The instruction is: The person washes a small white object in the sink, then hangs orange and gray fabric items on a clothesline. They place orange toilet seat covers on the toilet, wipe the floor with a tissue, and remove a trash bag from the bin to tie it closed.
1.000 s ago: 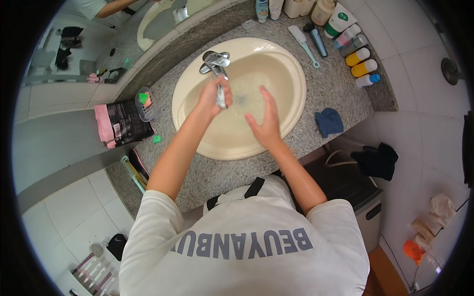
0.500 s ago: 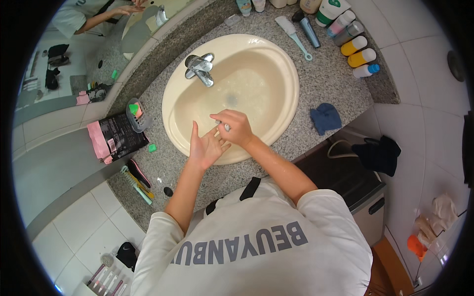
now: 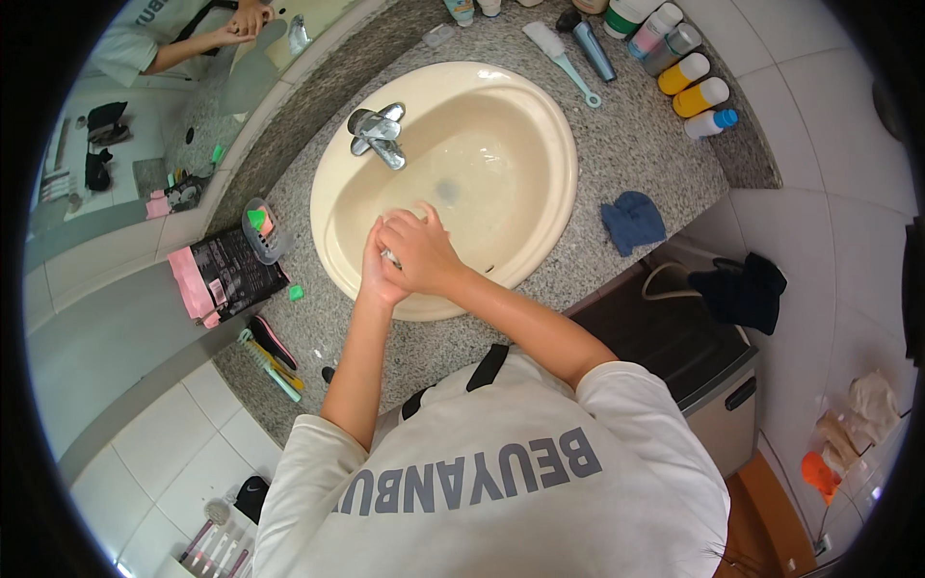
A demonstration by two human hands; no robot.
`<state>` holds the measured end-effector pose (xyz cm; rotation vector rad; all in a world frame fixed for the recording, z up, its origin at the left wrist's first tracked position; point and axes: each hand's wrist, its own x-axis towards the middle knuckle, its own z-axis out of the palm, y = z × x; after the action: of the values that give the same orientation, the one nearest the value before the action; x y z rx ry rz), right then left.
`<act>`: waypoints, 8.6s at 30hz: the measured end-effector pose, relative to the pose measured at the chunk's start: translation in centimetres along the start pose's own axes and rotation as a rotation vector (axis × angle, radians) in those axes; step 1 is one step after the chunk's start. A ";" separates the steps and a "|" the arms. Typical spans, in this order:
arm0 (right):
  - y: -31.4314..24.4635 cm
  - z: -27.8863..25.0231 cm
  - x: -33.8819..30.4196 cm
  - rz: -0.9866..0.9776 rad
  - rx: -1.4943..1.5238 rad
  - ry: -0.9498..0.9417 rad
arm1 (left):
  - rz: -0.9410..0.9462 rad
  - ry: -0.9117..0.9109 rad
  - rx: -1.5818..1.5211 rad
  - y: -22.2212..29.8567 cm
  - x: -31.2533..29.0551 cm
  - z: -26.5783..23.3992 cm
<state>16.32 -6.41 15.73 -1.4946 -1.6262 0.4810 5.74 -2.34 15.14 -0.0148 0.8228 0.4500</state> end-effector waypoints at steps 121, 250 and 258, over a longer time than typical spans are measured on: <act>-28.7 -61.0 -63.2 0.315 0.207 1.591 | 1.228 -1.883 1.456 -60.2 -26.1 27.8; -7.1 -66.8 -71.8 0.731 -0.132 1.447 | 0.748 -1.798 1.751 -71.0 -16.7 22.3; -10.7 -62.0 -69.0 0.464 -0.010 1.269 | 0.357 -1.493 1.345 -72.2 -17.5 27.2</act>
<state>52.96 -89.80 36.29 -1.6253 -0.2925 -0.2531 42.87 -69.35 34.79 1.5495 -0.5067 0.0628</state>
